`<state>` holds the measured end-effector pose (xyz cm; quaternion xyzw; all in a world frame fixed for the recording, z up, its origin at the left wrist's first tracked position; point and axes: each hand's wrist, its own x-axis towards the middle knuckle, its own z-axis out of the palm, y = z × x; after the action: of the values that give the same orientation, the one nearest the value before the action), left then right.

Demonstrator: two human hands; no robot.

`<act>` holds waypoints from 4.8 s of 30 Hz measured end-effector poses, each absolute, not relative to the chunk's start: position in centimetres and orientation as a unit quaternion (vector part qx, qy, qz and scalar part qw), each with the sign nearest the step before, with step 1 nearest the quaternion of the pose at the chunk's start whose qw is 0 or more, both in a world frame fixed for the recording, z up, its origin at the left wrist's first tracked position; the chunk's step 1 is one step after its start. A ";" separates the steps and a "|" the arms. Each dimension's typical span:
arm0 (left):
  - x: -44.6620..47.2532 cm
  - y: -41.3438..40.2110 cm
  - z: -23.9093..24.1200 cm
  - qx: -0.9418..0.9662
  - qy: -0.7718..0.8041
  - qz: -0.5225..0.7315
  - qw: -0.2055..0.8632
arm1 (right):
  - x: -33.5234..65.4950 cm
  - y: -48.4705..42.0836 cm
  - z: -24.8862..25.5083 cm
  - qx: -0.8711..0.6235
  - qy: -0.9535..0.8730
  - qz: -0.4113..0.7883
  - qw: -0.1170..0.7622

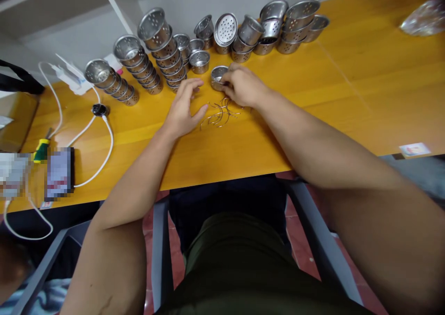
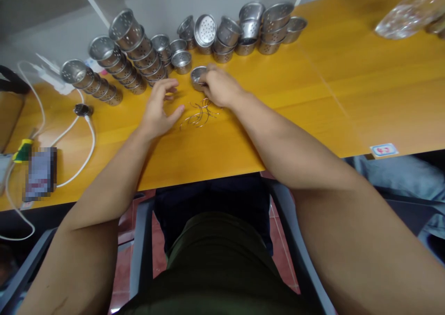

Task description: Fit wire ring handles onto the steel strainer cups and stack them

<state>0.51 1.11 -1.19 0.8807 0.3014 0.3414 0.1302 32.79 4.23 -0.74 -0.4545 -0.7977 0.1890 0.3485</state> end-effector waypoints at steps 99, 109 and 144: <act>6.0 10.6 -0.4 0.883 0.382 0.259 0.086 | 30.7 0.1 1.3 -0.457 -0.762 0.242 0.390; 7.7 13.8 -1.4 0.847 0.472 0.226 0.092 | 30.6 -0.2 1.8 -0.477 -0.739 0.257 0.401; 2.2 -0.6 -0.7 0.891 0.315 0.297 0.134 | 27.8 -4.1 4.9 -0.346 -0.685 0.466 0.440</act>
<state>2.22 -0.60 -0.65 0.8913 0.3153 0.2971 0.1337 27.76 -4.14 4.91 -0.3459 -0.6854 0.4656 0.4403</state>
